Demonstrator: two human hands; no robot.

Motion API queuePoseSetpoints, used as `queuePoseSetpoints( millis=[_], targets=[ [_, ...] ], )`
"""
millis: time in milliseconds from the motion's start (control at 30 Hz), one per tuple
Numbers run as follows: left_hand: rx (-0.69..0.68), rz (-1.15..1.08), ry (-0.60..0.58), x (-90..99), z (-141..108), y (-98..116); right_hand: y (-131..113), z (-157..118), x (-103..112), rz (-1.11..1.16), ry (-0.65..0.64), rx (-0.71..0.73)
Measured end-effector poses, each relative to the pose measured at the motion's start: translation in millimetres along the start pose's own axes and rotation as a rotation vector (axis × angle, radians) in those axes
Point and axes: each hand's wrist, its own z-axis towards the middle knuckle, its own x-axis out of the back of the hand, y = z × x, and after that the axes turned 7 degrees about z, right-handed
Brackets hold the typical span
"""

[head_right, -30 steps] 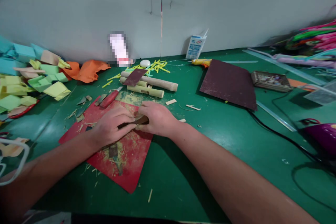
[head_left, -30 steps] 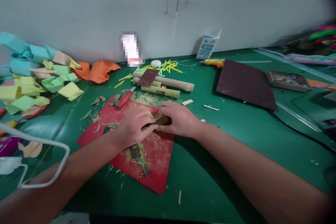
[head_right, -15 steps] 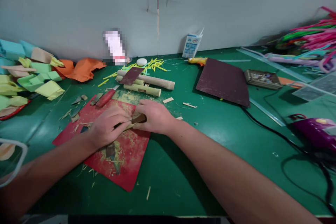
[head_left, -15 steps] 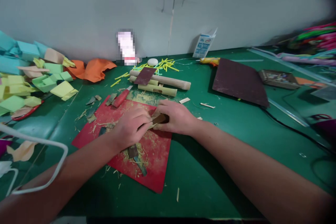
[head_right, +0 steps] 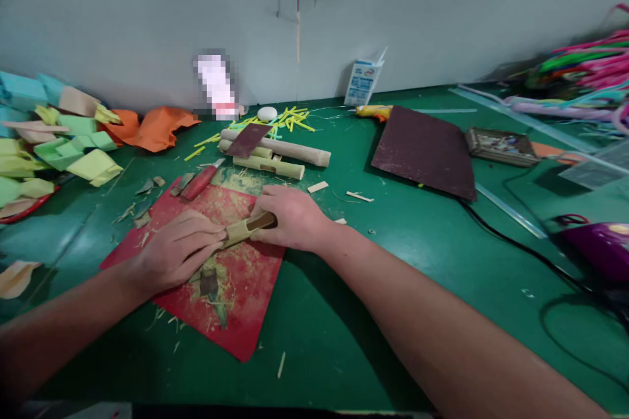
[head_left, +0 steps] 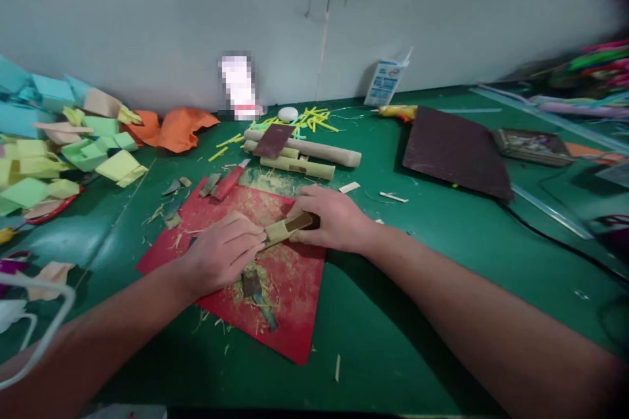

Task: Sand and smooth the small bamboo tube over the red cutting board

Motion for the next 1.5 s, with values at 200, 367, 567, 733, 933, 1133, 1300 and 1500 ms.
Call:
queuePoseSetpoints(
  millis=[200,367,567,733,933,1133,1300,1500],
  targets=[
    [-0.068,0.060,0.038,-12.5,12,2,0,0,-2,0.000,0.021,0.000],
    [-0.106,0.097,-0.011,-9.2,12,5,0,0,0,0.008,0.012,-0.002],
    [-0.169,0.167,0.004,-3.0,11,3,0,2,0,-0.010,0.007,-0.024],
    [-0.209,0.151,0.006,-6.4,8,-3,0,2,1,0.010,0.002,-0.018],
    [-0.208,0.178,-0.004,0.3,-4,-8,-2,3,2,0.003,-0.001,-0.042],
    [-0.155,0.093,0.060,-15.2,17,-3,-2,3,2,0.025,-0.004,-0.045],
    [-0.120,0.124,0.008,3.2,-4,-1,-3,5,2,0.018,-0.002,-0.049],
    [-0.142,0.130,0.011,-12.6,21,0,-4,7,4,0.026,-0.017,-0.064]
  ],
)
